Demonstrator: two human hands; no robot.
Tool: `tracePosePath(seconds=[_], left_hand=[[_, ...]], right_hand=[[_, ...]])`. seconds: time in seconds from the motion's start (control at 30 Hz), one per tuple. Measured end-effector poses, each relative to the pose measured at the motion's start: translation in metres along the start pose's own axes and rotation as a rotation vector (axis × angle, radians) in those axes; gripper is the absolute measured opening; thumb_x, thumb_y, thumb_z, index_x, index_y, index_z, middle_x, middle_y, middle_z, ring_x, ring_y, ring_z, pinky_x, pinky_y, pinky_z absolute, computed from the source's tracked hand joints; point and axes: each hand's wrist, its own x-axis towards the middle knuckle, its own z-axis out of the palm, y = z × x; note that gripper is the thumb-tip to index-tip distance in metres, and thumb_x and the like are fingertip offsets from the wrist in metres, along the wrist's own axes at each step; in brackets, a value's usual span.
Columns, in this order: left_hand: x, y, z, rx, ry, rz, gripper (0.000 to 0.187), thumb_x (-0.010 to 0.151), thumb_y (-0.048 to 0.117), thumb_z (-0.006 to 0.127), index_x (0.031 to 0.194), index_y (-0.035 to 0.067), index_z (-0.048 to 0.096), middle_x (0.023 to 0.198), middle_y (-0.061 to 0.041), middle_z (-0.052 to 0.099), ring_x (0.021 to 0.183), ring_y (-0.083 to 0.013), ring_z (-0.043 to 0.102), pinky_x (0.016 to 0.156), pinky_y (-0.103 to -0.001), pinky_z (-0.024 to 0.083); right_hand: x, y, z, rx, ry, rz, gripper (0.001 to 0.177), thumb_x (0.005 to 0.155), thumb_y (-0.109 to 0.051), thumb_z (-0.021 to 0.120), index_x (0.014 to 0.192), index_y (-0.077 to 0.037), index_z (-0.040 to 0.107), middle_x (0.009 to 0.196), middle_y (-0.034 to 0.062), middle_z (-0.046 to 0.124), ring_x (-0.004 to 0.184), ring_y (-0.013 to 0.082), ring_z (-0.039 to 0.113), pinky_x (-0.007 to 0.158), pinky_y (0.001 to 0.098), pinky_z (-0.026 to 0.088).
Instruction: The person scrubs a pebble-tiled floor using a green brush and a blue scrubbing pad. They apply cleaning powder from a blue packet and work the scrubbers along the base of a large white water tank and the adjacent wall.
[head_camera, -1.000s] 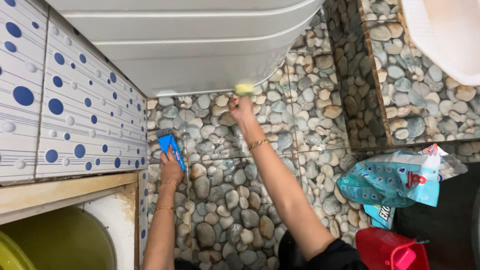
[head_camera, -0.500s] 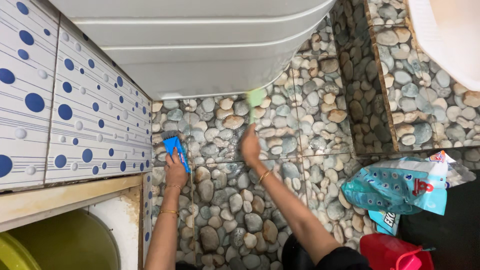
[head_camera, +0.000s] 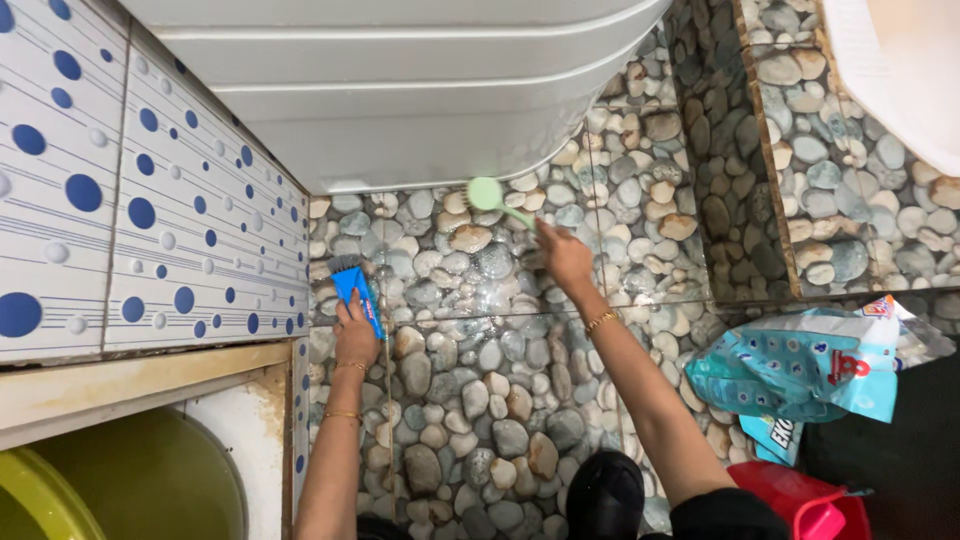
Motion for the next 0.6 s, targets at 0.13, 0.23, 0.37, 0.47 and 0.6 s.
tracePosePath(seconds=[0.13, 0.23, 0.37, 0.47, 0.6], left_hand=[[-0.002, 0.001, -0.004, -0.017, -0.023, -0.008, 0.122, 0.070, 0.005, 0.087, 0.161, 0.021, 0.006, 0.161, -0.020, 0.017, 0.132, -0.0557, 0.042, 0.106, -0.053, 0.048], [-0.007, 0.001, -0.007, -0.011, -0.022, 0.004, 0.121, 0.071, 0.003, 0.085, 0.162, 0.022, 0.008, 0.161, -0.020, 0.018, 0.132, -0.0556, 0.042, 0.106, -0.053, 0.048], [-0.011, 0.001, -0.007, -0.030, -0.052, -0.032, 0.117, 0.073, 0.001, 0.083, 0.161, 0.024, 0.010, 0.162, -0.016, 0.018, 0.134, -0.0547, 0.040, 0.106, -0.054, 0.048], [-0.009, -0.006, 0.001, -0.025, 0.002, 0.006, 0.114, 0.075, 0.003, 0.082, 0.161, 0.023, 0.010, 0.161, -0.019, 0.019, 0.132, -0.0558, 0.041, 0.106, -0.054, 0.047], [0.003, -0.004, 0.012, -0.014, 0.003, 0.034, 0.116, 0.077, 0.007, 0.081, 0.164, 0.021, 0.006, 0.150, -0.021, 0.038, 0.129, -0.0526, 0.047, 0.108, -0.055, 0.045]], right_hand=[[-0.026, -0.008, 0.001, -0.001, 0.104, 0.132, 0.032, 0.100, -0.034, 0.063, 0.131, -0.026, 0.067, 0.094, 0.0138, 0.072, 0.074, 0.0401, 0.070, 0.061, 0.0514, 0.054], [-0.036, -0.010, 0.015, 0.055, 0.174, 0.185, 0.030, 0.101, -0.033, 0.063, 0.130, -0.024, 0.066, 0.095, 0.0169, 0.072, 0.074, 0.0420, 0.070, 0.062, 0.0521, 0.055], [-0.031, 0.007, 0.023, 0.105, 0.268, 0.490, 0.035, 0.103, -0.032, 0.062, 0.133, -0.013, 0.063, 0.087, 0.0239, 0.070, 0.072, 0.0455, 0.069, 0.060, 0.0551, 0.054], [0.005, 0.021, 0.013, 0.061, 0.356, 0.527, 0.030, 0.102, -0.033, 0.059, 0.119, -0.011, 0.068, 0.082, 0.0221, 0.071, 0.075, 0.0467, 0.068, 0.063, 0.0563, 0.052], [0.020, -0.014, 0.027, 0.193, 0.053, 0.492, 0.036, 0.105, -0.031, 0.043, 0.120, -0.001, 0.055, 0.076, 0.0172, 0.069, 0.068, 0.0397, 0.069, 0.059, 0.0566, 0.050]])
